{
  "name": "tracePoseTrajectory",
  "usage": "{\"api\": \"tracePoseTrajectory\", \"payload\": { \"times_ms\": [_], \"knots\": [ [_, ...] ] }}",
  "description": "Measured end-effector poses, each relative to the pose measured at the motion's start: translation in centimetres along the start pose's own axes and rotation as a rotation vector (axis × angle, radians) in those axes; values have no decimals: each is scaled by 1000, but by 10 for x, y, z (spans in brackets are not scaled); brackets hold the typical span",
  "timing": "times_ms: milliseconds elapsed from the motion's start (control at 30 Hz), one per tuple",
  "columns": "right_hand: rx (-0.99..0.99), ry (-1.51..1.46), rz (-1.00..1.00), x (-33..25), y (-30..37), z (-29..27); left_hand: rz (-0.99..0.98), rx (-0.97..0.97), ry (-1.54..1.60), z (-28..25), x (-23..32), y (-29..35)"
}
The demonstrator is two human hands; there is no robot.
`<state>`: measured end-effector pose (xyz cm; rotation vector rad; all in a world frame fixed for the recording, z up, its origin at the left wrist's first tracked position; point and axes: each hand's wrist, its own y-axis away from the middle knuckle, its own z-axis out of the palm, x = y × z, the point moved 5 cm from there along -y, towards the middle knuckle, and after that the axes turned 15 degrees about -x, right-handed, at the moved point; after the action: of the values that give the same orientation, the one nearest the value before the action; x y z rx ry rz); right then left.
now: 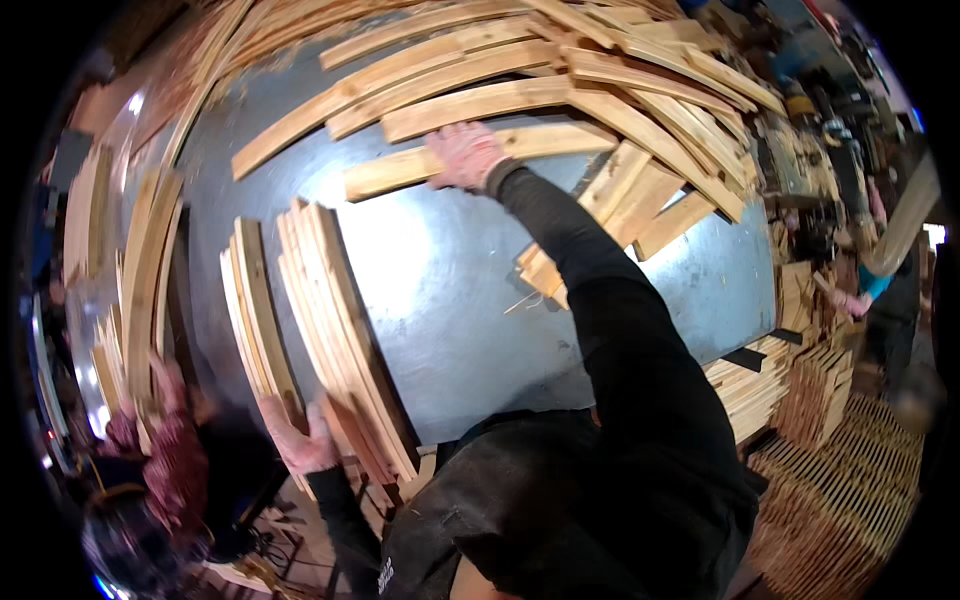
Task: The person sorts wooden planks on a metal table, picking them up from a disorganized pile and arranging them into neat stacks. The person wears pink gloves and handles the wood by hand, organizing the pieces into parallel rows.
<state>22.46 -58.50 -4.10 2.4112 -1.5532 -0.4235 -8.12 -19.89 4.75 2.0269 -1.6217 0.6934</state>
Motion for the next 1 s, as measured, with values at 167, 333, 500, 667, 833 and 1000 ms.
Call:
{"api": "tracePoseTrajectory", "payload": {
  "times_ms": [167, 333, 500, 667, 833, 1000],
  "knots": [
    [330, -444, -176, -57, 54, -139, 193, -293, 437, 106, 112, -34],
    [432, -659, -461, -43, 124, -138, 163, -736, 591, 158, 205, -86],
    [-48, 71, -378, 56, 212, -20, -161, -795, 877, 201, 188, -40],
    [-398, 363, -346, 89, 210, 30, -334, -615, 168, 230, 17, 8],
    [-446, 188, -247, 82, 159, 42, -316, -338, -402, 155, 54, 35],
    [-193, 328, -277, 79, 155, 29, -142, -40, -830, 109, 62, 41]
  ]
}}
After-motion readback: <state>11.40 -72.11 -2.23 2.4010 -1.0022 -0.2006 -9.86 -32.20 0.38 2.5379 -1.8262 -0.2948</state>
